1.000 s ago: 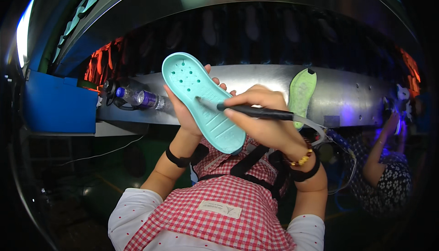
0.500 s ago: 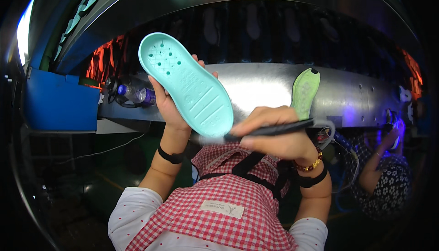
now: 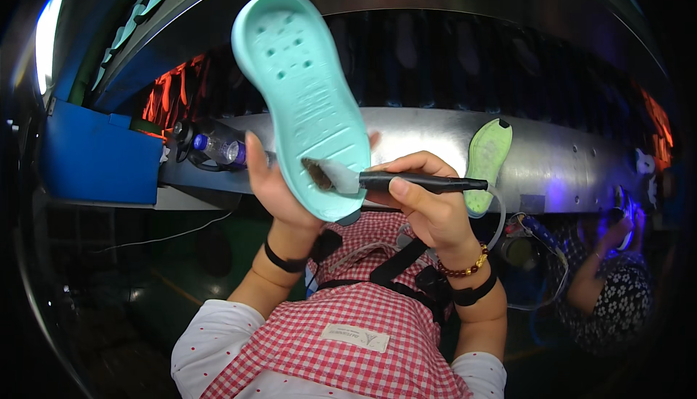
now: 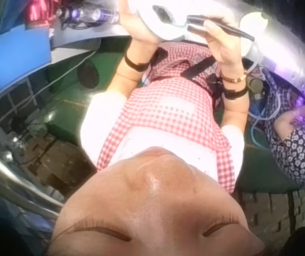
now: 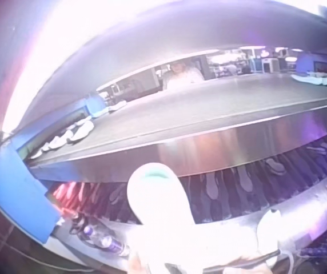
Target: Applying adhesive or primer to shoe insoles using a brush and retrieving components from a conveyor belt.
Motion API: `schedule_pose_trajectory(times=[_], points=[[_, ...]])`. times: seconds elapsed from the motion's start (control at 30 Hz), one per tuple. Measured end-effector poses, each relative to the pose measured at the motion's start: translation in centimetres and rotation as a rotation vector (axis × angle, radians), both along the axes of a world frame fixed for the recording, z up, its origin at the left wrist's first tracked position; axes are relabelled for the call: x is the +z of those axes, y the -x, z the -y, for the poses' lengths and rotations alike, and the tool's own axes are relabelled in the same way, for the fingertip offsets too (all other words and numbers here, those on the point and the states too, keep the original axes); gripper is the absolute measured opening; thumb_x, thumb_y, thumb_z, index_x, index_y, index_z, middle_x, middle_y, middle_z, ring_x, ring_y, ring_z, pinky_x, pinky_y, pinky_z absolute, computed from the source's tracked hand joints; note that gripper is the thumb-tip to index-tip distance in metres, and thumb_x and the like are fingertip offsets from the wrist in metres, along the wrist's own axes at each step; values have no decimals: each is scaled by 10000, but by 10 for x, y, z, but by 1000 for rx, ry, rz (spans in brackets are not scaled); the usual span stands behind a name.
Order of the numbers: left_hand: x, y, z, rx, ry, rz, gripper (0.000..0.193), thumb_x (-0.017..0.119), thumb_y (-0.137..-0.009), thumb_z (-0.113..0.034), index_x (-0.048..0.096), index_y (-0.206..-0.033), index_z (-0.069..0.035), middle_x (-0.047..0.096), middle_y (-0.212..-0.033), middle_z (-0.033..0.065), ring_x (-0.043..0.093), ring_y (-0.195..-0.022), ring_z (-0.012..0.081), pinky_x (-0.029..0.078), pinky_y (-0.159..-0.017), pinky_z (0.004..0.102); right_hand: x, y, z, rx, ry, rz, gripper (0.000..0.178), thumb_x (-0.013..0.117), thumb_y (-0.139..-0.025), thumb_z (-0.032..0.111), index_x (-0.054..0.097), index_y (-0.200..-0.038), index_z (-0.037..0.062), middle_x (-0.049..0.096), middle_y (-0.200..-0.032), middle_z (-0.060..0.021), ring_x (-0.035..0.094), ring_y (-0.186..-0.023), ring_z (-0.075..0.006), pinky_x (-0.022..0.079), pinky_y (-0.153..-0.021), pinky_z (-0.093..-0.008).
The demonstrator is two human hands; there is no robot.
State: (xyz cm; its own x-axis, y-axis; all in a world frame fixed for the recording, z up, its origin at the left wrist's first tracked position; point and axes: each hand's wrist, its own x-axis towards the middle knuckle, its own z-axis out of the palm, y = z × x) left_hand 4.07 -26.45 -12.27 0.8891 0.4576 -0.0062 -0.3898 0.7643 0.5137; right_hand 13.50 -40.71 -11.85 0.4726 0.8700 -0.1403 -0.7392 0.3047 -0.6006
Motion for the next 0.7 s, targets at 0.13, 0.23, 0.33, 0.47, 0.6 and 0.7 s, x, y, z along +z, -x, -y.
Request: schedule_pose_trajectory(times=[0.13, 0.23, 0.33, 0.47, 0.6, 0.7], points=[[1, -1, 11, 21, 208, 72, 657, 240, -860, -521, 288, -1288, -25, 421, -1230, 185, 458, -1091, 344, 341, -942, 496, 1, 4, 9, 47, 163, 580, 165, 579, -765, -10, 572, -929, -31, 602, -905, -119, 574, -813, -123, 462, -708, -220], [-6, 2, -3, -1, 110, 51, 618, 273, -859, -485, 305, -1294, -48, 414, -1242, 185, 459, -1088, 357, 315, -939, 549, 12, 1, 9, 51, 43, 769, 174, 584, -736, -54, 583, -909, -32, 607, -887, -122, 585, -787, -128, 468, -687, -217], [-2, -3, -3, 17, 139, 57, 609, 277, -860, -484, 312, -1295, -59, 406, -1252, 184, 458, -1091, 354, 296, -948, 554, 13, -1, -2, -71, 148, 747, 186, 622, -699, -45, 600, -883, -24, 615, -891, -131, 601, -799, -161, 478, -705, -244], [0, -3, -9, -36, 202, 171, 596, 259, -877, -460, 327, -1265, -12, 457, -1187, 199, 499, -1037, 353, 397, -903, 472, 26, -9, -6, 153, 18, 1008, 197, 638, -674, -32, 625, -869, -1, 634, -886, -120, 613, -816, -176, 479, -737, -267], [1, -4, -13, -1, -23, -21, 642, 268, -853, -509, 283, -1309, -57, 368, -1279, 200, 425, -1112, 397, 313, -932, 565, 23, -23, -8, -37, 107, 878, 193, 641, -672, -33, 624, -863, -15, 631, -873, -136, 616, -799, -186, 484, -729, -270], [-5, -4, -16, 32, -66, -86, 656, 273, -850, -512, 285, -1302, -37, 386, -1257, 214, 451, -1083, 400, 353, -905, 560, 32, -28, -6, 180, -60, 1186, 193, 643, -668, -32, 619, -859, -18, 628, -862, -146, 617, -784, -200, 487, -720, -277]])
